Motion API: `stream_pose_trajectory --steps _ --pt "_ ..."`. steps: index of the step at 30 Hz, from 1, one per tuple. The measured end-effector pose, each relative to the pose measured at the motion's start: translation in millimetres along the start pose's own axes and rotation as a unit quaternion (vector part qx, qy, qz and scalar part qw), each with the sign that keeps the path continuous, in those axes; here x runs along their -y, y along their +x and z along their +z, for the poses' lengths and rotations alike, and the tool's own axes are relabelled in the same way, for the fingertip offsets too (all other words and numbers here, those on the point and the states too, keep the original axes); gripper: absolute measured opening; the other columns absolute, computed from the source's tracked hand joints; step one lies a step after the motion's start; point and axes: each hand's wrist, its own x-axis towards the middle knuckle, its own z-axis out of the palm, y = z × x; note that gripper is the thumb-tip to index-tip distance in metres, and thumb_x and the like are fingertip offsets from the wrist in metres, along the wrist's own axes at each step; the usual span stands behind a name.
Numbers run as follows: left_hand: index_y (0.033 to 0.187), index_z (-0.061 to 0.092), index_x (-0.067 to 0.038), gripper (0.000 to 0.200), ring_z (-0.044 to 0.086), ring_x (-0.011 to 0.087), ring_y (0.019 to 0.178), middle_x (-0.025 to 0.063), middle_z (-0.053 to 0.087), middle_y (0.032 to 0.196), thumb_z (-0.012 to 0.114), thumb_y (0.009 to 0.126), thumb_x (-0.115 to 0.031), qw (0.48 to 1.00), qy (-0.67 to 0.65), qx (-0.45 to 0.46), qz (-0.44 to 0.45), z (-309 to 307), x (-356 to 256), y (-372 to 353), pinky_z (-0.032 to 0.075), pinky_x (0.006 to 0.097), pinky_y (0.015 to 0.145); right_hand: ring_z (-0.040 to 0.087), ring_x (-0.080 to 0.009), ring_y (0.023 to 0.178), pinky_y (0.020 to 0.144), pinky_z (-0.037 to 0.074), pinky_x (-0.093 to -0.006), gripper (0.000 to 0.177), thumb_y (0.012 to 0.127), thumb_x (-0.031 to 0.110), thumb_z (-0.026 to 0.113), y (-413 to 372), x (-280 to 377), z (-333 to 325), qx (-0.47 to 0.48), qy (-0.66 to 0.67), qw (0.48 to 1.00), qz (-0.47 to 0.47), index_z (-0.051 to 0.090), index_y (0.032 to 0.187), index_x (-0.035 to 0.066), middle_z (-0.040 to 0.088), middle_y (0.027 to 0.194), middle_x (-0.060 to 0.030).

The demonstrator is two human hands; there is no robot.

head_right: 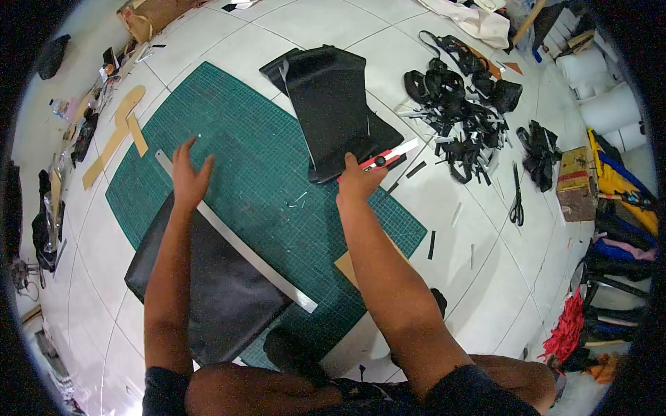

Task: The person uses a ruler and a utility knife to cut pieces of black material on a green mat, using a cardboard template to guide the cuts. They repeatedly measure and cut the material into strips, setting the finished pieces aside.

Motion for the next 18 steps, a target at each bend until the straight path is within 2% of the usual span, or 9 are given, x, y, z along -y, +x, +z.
stream_pose_trajectory --steps 3,5,6,9,11,13,15,17,18 --pt "0.133 0.054 -0.004 0.057 0.05 0.0403 0.126 0.0232 0.054 0.134 0.073 0.085 -0.027 0.989 0.07 -0.034 -0.122 -28 62 -67 0.042 0.0478 0.104 0.058 -0.0265 0.106 0.094 0.049 -0.039 0.067 0.077 0.004 0.081 2 -1 -7 0.031 0.019 0.998 -0.05 0.041 0.13 0.001 0.057 0.119 -0.0137" --pt "0.134 0.055 -0.005 0.058 0.05 0.0409 0.127 0.0234 0.053 0.136 0.073 0.085 -0.031 0.977 0.17 -0.038 -0.124 -36 82 -97 0.041 0.0491 0.105 0.059 -0.0241 0.101 0.088 0.051 -0.038 0.068 0.076 0.007 0.084 11 -13 -16 0.065 0.02 0.991 -0.115 0.042 0.129 0.002 0.058 0.113 -0.0118" --pt "0.134 0.056 -0.005 0.058 0.05 0.0413 0.127 0.0236 0.053 0.138 0.072 0.086 -0.033 0.965 0.226 -0.04 -0.128 -50 94 -113 0.041 0.0497 0.105 0.059 -0.0207 0.095 0.08 0.051 -0.0349 0.066 0.076 0.011 0.086 16 -13 -24 0.068 -0.027 0.992 -0.099 0.044 0.126 0.004 0.058 0.108 -0.009" --pt "0.139 0.055 -0.009 0.063 0.04 0.0434 0.137 0.0231 0.045 0.147 0.067 0.089 -0.044 0.956 0.259 0.019 -0.139 -60 97 -136 0.029 0.0552 0.112 0.056 -0.0119 0.074 0.06 0.046 -0.0263 0.064 0.077 0.023 0.088 -36 21 -48 0.135 -0.048 0.989 -0.029 0.045 0.122 0.007 0.054 0.089 -0.0011" --pt "0.143 0.051 -0.01 0.066 0.033 0.0426 0.143 0.0231 0.038 0.153 0.063 0.091 -0.049 0.951 0.253 0.031 -0.175 -56 98 -146 0.023 0.0563 0.117 0.052 -0.0112 0.066 0.058 0.043 -0.0238 0.061 0.079 0.028 0.086 -45 -9 -83 0.173 -0.113 0.975 -0.081 0.044 0.119 0.007 0.051 0.081 0.002" --pt "0.145 0.049 -0.01 0.066 0.028 0.0419 0.145 0.0228 0.034 0.155 0.061 0.093 -0.049 0.955 0.237 0.02 -0.179 -49 103 -152 0.019 0.0562 0.119 0.053 -0.0173 0.081 0.071 0.049 -0.0358 0.063 0.081 0.031 0.084 -91 -24 -122 0.278 -0.209 0.937 -0.031 0.044 0.12 0.003 0.052 0.094 -0.005" --pt "0.145 0.048 -0.011 0.065 0.027 0.0411 0.146 0.022 0.033 0.156 0.061 0.093 -0.048 0.958 0.225 0.02 -0.178 -48 107 -154 0.017 0.0558 0.12 0.052 -0.0191 0.081 0.075 0.048 -0.0385 0.054 0.083 0.03 0.082 -121 -69 -166 0.386 -0.327 0.862 -0.031 0.046 0.112 0.002 0.05 0.091 -0.0059" --pt "0.145 0.048 -0.011 0.064 0.026 0.0406 0.147 0.0212 0.033 0.157 0.061 0.094 -0.047 0.962 0.213 0.018 -0.169 -51 105 -157 0.017 0.0554 0.12 0.055 -0.0264 0.086 0.078 0.047 -0.0428 0.05 0.08 0.028 0.083 -157 -65 -183 0.463 -0.428 0.771 -0.087 0.049 0.105 0.001 0.052 0.093 -0.0105" --pt "0.145 0.048 -0.011 0.063 0.026 0.0405 0.147 0.021 0.033 0.156 0.061 0.094 -0.046 0.964 0.209 0.017 -0.162 -56 102 -158 0.017 0.0551 0.12 0.056 -0.0292 0.088 0.078 0.047 -0.0437 0.05 0.08 0.027 0.084 -164 -67 -186 0.478 -0.449 0.738 -0.16 0.049 0.104 0.001 0.053 0.093 -0.0124"
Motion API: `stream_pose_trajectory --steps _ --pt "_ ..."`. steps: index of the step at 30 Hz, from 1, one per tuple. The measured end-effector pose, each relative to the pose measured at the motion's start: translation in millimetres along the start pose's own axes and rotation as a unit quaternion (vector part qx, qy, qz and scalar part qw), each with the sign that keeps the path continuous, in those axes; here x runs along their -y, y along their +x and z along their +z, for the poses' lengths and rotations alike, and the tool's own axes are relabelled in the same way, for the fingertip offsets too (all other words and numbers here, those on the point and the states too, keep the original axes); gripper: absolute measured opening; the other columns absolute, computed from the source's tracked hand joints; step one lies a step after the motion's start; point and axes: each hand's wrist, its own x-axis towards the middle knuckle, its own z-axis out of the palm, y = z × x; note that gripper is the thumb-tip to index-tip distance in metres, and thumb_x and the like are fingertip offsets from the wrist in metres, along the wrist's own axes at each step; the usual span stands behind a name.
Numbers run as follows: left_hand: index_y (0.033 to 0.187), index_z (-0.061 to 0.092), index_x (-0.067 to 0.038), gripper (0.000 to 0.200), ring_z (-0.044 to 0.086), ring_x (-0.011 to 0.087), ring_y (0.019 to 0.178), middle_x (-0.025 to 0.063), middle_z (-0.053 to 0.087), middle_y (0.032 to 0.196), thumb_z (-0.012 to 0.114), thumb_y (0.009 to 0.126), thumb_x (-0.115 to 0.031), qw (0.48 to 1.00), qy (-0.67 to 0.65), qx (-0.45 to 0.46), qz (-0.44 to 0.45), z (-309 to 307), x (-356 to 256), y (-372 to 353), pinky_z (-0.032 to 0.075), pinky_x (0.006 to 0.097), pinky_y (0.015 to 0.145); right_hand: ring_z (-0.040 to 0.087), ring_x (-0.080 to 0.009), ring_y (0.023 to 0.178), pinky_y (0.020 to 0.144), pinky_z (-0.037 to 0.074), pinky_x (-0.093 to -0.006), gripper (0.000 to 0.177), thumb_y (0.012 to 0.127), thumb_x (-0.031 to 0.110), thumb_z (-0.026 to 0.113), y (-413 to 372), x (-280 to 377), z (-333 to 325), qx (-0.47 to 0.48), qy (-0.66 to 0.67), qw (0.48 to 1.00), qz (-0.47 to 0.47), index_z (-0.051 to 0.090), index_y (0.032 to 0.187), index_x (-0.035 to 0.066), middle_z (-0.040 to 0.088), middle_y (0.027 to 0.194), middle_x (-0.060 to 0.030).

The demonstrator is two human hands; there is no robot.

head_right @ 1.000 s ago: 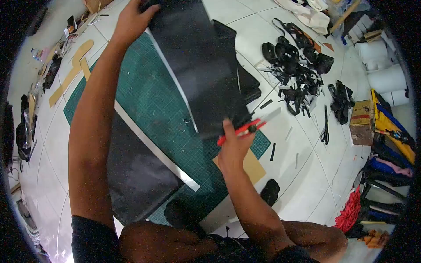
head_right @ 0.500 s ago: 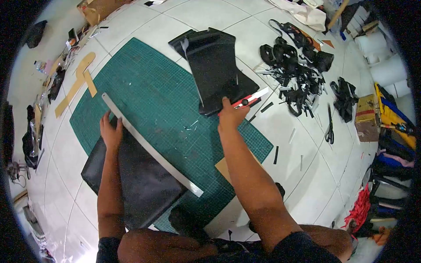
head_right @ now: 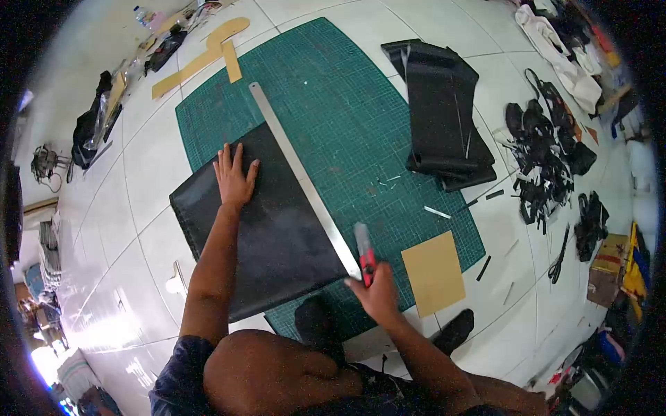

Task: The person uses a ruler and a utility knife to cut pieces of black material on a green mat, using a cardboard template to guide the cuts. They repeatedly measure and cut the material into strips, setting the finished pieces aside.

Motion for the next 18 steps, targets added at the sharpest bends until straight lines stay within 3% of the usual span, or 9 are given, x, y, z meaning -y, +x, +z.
stream_pose_trajectory --steps 1,2,5,8,11,12,15,18 --pt "0.145 0.048 -0.012 0.063 0.027 0.0404 0.147 0.0207 0.033 0.156 0.061 0.094 -0.046 1.0 -0.003 -0.002 0.007 -5 0 -3 0.017 0.0548 0.12 0.056 -0.032 0.089 0.078 0.047 -0.0447 0.049 0.079 0.027 0.084 -5 1 4 -0.003 -0.063 0.996 -0.056 0.05 0.102 0.001 0.054 0.093 -0.0143" --pt "0.14 0.053 -0.01 0.058 0.036 0.0399 0.141 0.02 0.043 0.149 0.062 0.094 -0.044 0.999 0.023 -0.039 0.026 -10 -2 -9 0.025 0.0531 0.117 0.057 -0.0349 0.091 0.078 0.047 -0.0456 0.048 0.078 0.026 0.084 -9 2 7 -0.005 -0.125 0.986 -0.111 0.05 0.101 0.001 0.054 0.094 -0.0162" --pt "0.132 0.059 -0.009 0.052 0.045 0.0371 0.131 0.0174 0.052 0.138 0.062 0.093 -0.043 1.0 0.021 0.0 -0.008 -37 -10 -31 0.032 0.0509 0.111 0.057 -0.04 0.093 0.079 0.047 -0.0481 0.048 0.076 0.023 0.084 -4 1 7 0.022 -0.157 0.983 -0.092 0.05 0.102 0.0 0.055 0.098 -0.0185" --pt "0.127 0.062 -0.008 0.048 0.05 0.0343 0.123 0.015 0.056 0.13 0.061 0.094 -0.042 0.998 0.032 0.035 -0.041 -48 -10 -53 0.037 0.0477 0.106 0.056 -0.0399 0.095 0.081 0.046 -0.0492 0.047 0.076 0.016 0.08 5 5 2 0.065 -0.126 0.99 -0.025 0.05 0.106 -0.001 0.053 0.102 -0.0195" --pt "0.127 0.062 -0.006 0.049 0.051 0.034 0.125 0.0154 0.056 0.131 0.06 0.095 -0.042 0.998 -0.005 0.04 -0.038 -44 -4 -64 0.038 0.0467 0.106 0.055 -0.0396 0.096 0.081 0.045 -0.049 0.047 0.074 0.012 0.076 3 4 -4 0.049 -0.039 0.998 -0.019 0.048 0.11 -0.002 0.049 0.104 -0.0209" --pt "0.128 0.061 -0.005 0.049 0.051 0.0344 0.125 0.0161 0.056 0.133 0.059 0.095 -0.042 0.998 -0.011 0.047 -0.043 -46 -3 -65 0.039 0.0466 0.106 0.055 -0.0384 0.085 0.079 0.046 -0.0455 0.042 0.07 0.008 0.071 -1 7 -3 -0.016 -0.036 0.996 -0.079 0.046 0.104 -0.001 0.051 0.093 -0.0193" --pt "0.13 0.059 -0.004 0.049 0.05 0.0362 0.127 0.018 0.054 0.136 0.057 0.097 -0.039 0.996 -0.037 0.072 -0.046 -48 -4 -64 0.039 0.0461 0.107 0.054 -0.0334 0.083 0.078 0.046 -0.0432 0.041 0.072 0.009 0.069 -14 20 -2 0.022 0.007 0.996 -0.086 0.046 0.106 -0.001 0.05 0.093 -0.0171" --pt "0.134 0.056 -0.004 0.048 0.049 0.0386 0.129 0.0194 0.053 0.137 0.054 0.099 -0.036 0.992 -0.066 0.101 -0.035 -50 5 -62 0.038 0.0451 0.109 0.053 -0.0339 0.092 0.082 0.044 -0.0452 0.045 0.075 0.01 0.07 -31 24 16 0.08 0.074 0.992 -0.071 0.045 0.111 -0.002 0.046 0.101 -0.0177"
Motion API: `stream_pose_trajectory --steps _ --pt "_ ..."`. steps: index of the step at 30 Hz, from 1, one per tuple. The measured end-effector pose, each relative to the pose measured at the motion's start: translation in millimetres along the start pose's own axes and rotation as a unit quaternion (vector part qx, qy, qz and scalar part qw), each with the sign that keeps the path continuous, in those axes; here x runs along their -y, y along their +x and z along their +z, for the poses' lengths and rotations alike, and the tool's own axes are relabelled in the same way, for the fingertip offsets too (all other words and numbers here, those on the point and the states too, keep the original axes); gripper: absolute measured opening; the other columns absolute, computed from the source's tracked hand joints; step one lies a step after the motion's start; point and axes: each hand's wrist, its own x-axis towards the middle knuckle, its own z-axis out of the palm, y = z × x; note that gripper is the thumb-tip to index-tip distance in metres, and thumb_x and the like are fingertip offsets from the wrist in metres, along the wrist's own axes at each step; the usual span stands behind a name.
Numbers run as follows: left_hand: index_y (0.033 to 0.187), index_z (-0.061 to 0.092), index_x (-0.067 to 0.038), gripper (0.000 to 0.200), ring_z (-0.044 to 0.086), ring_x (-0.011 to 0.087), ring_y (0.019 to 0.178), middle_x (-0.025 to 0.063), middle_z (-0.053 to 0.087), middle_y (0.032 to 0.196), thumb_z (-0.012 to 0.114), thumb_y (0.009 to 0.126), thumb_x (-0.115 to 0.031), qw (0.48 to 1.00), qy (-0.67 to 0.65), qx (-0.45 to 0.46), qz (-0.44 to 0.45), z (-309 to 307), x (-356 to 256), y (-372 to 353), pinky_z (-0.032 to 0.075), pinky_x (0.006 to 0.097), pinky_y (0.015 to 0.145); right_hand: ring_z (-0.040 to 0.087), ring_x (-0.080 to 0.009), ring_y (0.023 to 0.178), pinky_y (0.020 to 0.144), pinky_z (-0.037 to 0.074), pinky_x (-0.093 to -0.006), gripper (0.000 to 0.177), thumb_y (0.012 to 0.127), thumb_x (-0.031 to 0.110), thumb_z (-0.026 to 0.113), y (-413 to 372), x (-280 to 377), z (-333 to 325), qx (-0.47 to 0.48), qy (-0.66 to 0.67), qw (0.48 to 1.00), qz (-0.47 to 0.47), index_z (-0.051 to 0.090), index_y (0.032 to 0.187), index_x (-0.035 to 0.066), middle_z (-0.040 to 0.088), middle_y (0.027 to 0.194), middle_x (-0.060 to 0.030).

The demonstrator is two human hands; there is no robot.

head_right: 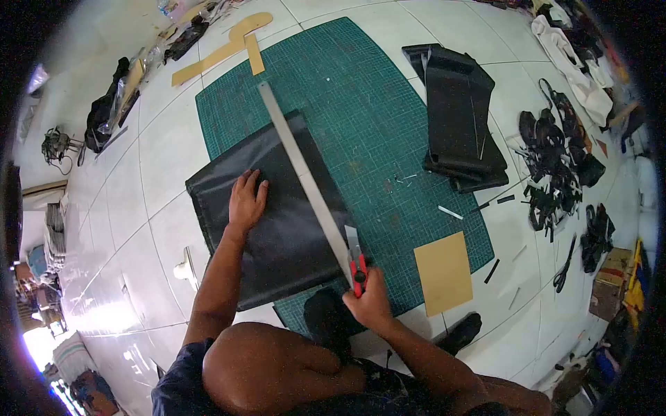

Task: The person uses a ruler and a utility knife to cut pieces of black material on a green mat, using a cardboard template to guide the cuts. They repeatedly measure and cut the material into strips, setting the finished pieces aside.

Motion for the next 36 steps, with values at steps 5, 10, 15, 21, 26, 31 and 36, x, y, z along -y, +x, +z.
stream_pose_trajectory --steps 5,10,15,21,26,31,36 --pt "0.126 0.055 0.0 0.041 0.047 0.0409 0.131 0.0245 0.048 0.143 0.054 0.095 -0.026 0.993 -0.061 0.103 -0.01 -21 11 3 0.037 0.0442 0.112 0.054 -0.0284 0.083 0.077 0.046 -0.0423 0.043 0.075 0.011 0.069 -19 14 47 0.001 0.111 0.993 0.036 0.047 0.11 0.0 0.05 0.093 -0.0139" --pt "0.114 0.054 0.0 0.031 0.045 0.042 0.132 0.0261 0.047 0.144 0.053 0.093 -0.023 0.976 -0.094 0.191 0.036 -40 27 16 0.037 0.0444 0.111 0.054 -0.0316 0.092 0.082 0.044 -0.0428 0.041 0.078 0.011 0.069 -22 6 80 0.007 0.085 0.996 -0.013 0.047 0.112 0.0 0.049 0.1 -0.0177" --pt "0.105 0.052 -0.001 0.023 0.045 0.0444 0.131 0.029 0.046 0.143 0.057 0.091 -0.018 0.965 -0.123 0.227 0.041 -45 25 16 0.037 0.0458 0.11 0.054 -0.0323 0.093 0.083 0.045 -0.0431 0.041 0.08 0.011 0.072 -23 9 83 0.043 0.073 0.995 -0.058 0.048 0.112 0.001 0.05 0.102 -0.0172" --pt "0.102 0.051 -0.001 0.021 0.042 0.0454 0.134 0.0303 0.043 0.145 0.061 0.089 -0.014 0.981 -0.076 0.154 0.086 -31 31 9 0.035 0.0472 0.112 0.06 -0.0288 0.08 0.073 0.048 -0.0406 0.04 0.084 0.026 0.078 2 5 61 0.079 0.037 0.995 -0.056 0.054 0.108 0.005 0.057 0.095 -0.0134" --pt "0.115 0.051 0.001 0.035 0.042 0.0426 0.135 0.026 0.046 0.144 0.061 0.09 -0.022 0.983 -0.069 0.154 0.067 -34 21 6 0.035 0.0465 0.112 0.065 -0.0389 0.079 0.069 0.052 -0.0466 0.042 0.093 0.034 0.066 70 4 23 0.007 0.038 0.999 -0.027 0.049 0.113 0.002 0.063 0.089 -0.0184" --pt "0.137 0.045 -0.001 0.061 0.049 0.0396 0.129 0.0207 0.054 0.137 0.063 0.089 -0.035 0.987 -0.014 0.162 -0.011 -40 7 12 0.042 0.0453 0.107 0.064 -0.0405 0.083 0.071 0.051 -0.0491 0.04 0.093 0.035 0.066 127 8 -46 -0.102 -0.131 0.985 -0.042 0.052 0.114 0.004 0.062 0.095 -0.0187" --pt "0.142 0.043 -0.007 0.075 0.051 0.0381 0.127 0.0191 0.056 0.135 0.072 0.082 -0.042 0.99 0.009 0.135 0.029 -44 12 25 0.045 0.0472 0.104 0.063 -0.0386 0.095 0.079 0.049 -0.0461 0.039 0.094 0.035 0.065 143 -26 -95 -0.154 -0.341 0.924 -0.083 0.059 0.11 0.001 0.06 0.104 -0.0212"
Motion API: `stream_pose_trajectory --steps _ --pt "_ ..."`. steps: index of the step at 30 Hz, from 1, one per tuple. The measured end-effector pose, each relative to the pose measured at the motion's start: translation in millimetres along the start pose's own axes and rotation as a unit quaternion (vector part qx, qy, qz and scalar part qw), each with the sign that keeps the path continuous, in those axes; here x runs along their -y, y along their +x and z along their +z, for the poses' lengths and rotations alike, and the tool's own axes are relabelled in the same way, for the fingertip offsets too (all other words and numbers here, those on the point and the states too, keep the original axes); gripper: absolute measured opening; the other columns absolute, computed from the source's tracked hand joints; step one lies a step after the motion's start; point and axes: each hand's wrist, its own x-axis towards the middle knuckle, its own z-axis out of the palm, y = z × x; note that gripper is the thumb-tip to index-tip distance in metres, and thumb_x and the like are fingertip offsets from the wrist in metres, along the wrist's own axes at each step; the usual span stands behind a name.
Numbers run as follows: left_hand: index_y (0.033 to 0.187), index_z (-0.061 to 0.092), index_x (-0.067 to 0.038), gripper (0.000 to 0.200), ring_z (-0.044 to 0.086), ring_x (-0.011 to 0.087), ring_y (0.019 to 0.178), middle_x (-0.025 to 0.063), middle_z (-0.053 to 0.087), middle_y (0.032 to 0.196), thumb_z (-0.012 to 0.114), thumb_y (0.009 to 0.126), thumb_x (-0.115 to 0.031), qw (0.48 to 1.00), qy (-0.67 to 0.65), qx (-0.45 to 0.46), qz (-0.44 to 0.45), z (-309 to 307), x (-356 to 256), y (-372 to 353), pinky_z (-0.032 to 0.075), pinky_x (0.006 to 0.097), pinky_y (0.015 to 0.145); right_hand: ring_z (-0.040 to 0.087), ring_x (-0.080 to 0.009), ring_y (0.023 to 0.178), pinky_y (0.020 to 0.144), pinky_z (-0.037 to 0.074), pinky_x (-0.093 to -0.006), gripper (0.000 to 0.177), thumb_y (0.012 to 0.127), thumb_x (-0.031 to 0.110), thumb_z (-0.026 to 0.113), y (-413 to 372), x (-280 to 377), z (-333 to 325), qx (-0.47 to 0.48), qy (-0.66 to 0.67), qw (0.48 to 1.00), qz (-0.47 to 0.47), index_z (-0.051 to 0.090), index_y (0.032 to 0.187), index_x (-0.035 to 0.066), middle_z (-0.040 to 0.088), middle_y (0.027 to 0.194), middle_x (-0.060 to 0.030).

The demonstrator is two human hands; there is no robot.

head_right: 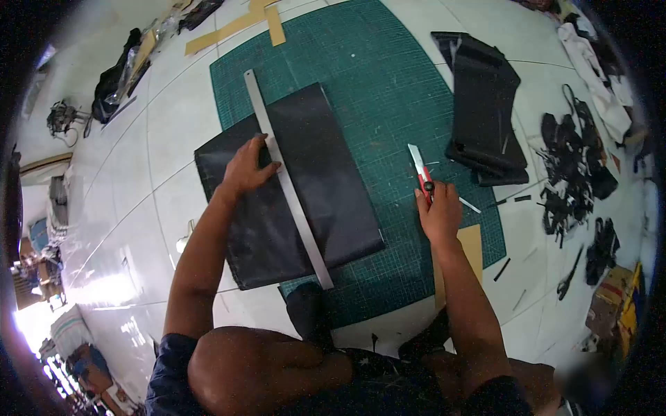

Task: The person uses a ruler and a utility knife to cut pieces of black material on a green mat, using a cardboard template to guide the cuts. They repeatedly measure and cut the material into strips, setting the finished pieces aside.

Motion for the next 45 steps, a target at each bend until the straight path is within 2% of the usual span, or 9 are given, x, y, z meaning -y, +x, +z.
stream_pose_trajectory --steps 3,6,12,15,19,25,30,35,45 --pt "0.144 0.042 -0.009 0.08 0.052 0.0383 0.127 0.019 0.057 0.134 0.077 0.079 -0.041 0.995 -0.068 0.051 -0.053 -11 2 15 0.044 0.0471 0.105 0.063 -0.0359 0.094 0.08 0.05 -0.0476 0.047 0.091 0.04 0.07 -16 -22 -13 -0.101 -0.005 0.995 -0.022 0.061 0.11 -0.003 0.061 0.105 -0.02" --pt "0.148 0.04 -0.01 0.092 0.041 0.0399 0.136 0.0212 0.046 0.145 0.081 0.074 -0.046 0.999 0.019 -0.032 0.021 -6 19 24 0.037 0.049 0.111 0.063 -0.0368 0.096 0.083 0.05 -0.0468 0.06 0.082 0.047 0.077 -43 -56 -22 -0.134 0.045 0.976 0.167 0.061 0.112 -0.002 0.062 0.107 -0.0207" --pt "0.154 0.035 -0.015 0.116 0.016 0.0438 0.15 0.0258 0.02 0.161 0.088 0.059 -0.057 0.999 0.03 0.027 0.008 3 30 39 0.018 0.0592 0.119 0.064 -0.0335 0.101 0.086 0.052 -0.0416 0.084 0.067 0.056 0.086 -107 -81 -46 0.018 -0.067 0.959 0.274 0.058 0.113 -0.009 0.064 0.108 -0.0206" --pt "0.154 0.035 -0.016 0.119 0.013 0.0434 0.151 0.0245 0.018 0.162 0.089 0.055 -0.056 0.999 0.024 0.024 0.005 9 29 43 0.017 0.0628 0.118 0.065 -0.0328 0.1 0.086 0.053 -0.0412 0.087 0.06 0.054 0.091 -118 -107 -27 -0.03 0.08 0.945 0.314 0.057 0.109 -0.01 0.064 0.107 -0.0217" --pt "0.152 0.036 -0.016 0.122 0.014 0.0418 0.151 0.0221 0.018 0.163 0.092 0.051 -0.053 0.999 0.032 0.041 -0.015 -1 23 46 0.019 0.0645 0.117 0.065 -0.0254 0.083 0.075 0.055 -0.0361 0.08 0.055 0.047 0.096 -113 -103 -40 -0.036 -0.059 0.957 0.282 0.056 0.099 -0.006 0.063 0.094 -0.015" --pt "0.15 0.037 -0.013 0.123 0.017 0.0421 0.15 0.0227 0.019 0.162 0.094 0.049 -0.052 0.999 0.018 0.049 -0.001 -6 24 51 0.023 0.0659 0.115 0.052 -0.0116 0.066 0.062 0.046 -0.027 0.049 0.073 0.032 0.09 -118 -109 -53 -0.018 0.206 0.907 0.366 0.05 0.086 0.007 0.052 0.074 0.0002" --pt "0.152 0.035 -0.012 0.126 0.019 0.0429 0.149 0.0234 0.023 0.16 0.093 0.049 -0.056 1.0 0.018 0.021 0.012 2 34 50 0.025 0.0658 0.114 0.047 -0.0069 0.076 0.069 0.041 -0.023 0.018 0.093 0.01 0.069 -125 -105 -103 -0.131 0.274 0.916 0.263 0.051 0.097 0.011 0.051 0.084 0.0039" --pt "0.153 0.03 -0.004 0.134 0.02 0.0432 0.149 0.0239 0.023 0.159 0.092 0.048 -0.059 0.999 0.032 0.008 0.019 11 41 49 0.026 0.0651 0.114 0.061 -0.0145 0.101 0.087 0.048 -0.0284 0.036 0.099 0.02 0.062 -35 5 -148 -0.108 0.377 0.901 0.186 0.053 0.128 0.001 0.065 0.116 -0.0093" --pt "0.154 0.027 -0.002 0.137 0.018 0.0394 0.151 0.0215 0.021 0.161 0.089 0.05 -0.065 0.998 0.044 0.031 0.02 2 39 44 0.025 0.0628 0.116 0.065 -0.0163 0.088 0.074 0.052 -0.0321 0.053 0.089 0.019 0.074 160 168 37 0.104 0.424 0.897 0.064 0.052 0.134 0.002 0.067 0.101 -0.011"
